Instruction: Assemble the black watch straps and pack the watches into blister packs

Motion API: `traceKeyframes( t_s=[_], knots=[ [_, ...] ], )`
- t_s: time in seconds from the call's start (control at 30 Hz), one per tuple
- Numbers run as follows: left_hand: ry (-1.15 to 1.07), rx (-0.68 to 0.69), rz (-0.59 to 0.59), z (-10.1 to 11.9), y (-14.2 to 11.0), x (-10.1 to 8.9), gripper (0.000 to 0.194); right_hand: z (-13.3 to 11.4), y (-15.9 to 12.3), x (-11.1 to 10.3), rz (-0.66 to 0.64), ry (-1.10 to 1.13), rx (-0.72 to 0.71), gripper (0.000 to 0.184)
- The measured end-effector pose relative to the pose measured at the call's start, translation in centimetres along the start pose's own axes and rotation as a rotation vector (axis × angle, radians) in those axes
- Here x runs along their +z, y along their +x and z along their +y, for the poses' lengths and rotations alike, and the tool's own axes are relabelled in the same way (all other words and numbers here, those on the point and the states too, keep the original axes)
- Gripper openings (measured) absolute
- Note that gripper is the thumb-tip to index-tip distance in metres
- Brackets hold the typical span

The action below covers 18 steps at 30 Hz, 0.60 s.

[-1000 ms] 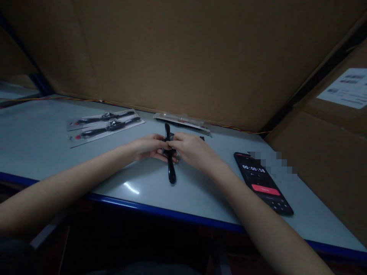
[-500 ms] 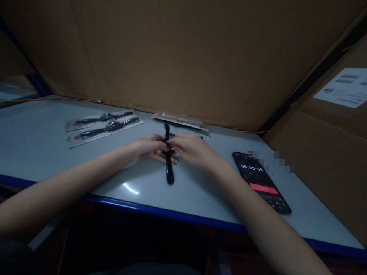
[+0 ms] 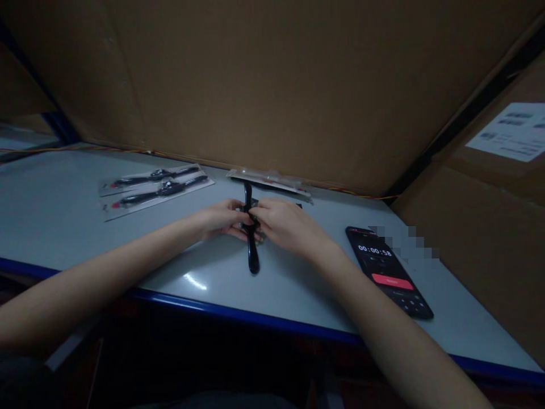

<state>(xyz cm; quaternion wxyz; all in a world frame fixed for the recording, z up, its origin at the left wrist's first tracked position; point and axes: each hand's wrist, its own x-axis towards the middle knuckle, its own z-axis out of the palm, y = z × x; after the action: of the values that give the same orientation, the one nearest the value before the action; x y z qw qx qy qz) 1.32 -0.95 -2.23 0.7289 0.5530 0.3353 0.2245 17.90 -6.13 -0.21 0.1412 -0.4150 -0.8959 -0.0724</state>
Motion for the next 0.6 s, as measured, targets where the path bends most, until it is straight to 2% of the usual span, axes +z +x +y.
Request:
traceKeyframes(
  t_s=[0.3, 0.47, 0.6],
  knots=[
    [0.006, -0.020, -0.021, -0.4, 0.3, -0.2, 0.019, 0.8, -0.1, 0.7, 0.014, 0.178, 0.010, 0.021],
    [-0.048, 0.011, -0.056, -0.4, 0.3, -0.4, 0.026, 1.0, -0.1, 0.6, 0.079, 0.101, 0.085, 0.012],
    [-0.058, 0.001, -0.056, -0.2, 0.1, -0.1, 0.032, 0.6, 0.3, 0.7, 0.129, 0.068, 0.166, 0.021]
  ],
)
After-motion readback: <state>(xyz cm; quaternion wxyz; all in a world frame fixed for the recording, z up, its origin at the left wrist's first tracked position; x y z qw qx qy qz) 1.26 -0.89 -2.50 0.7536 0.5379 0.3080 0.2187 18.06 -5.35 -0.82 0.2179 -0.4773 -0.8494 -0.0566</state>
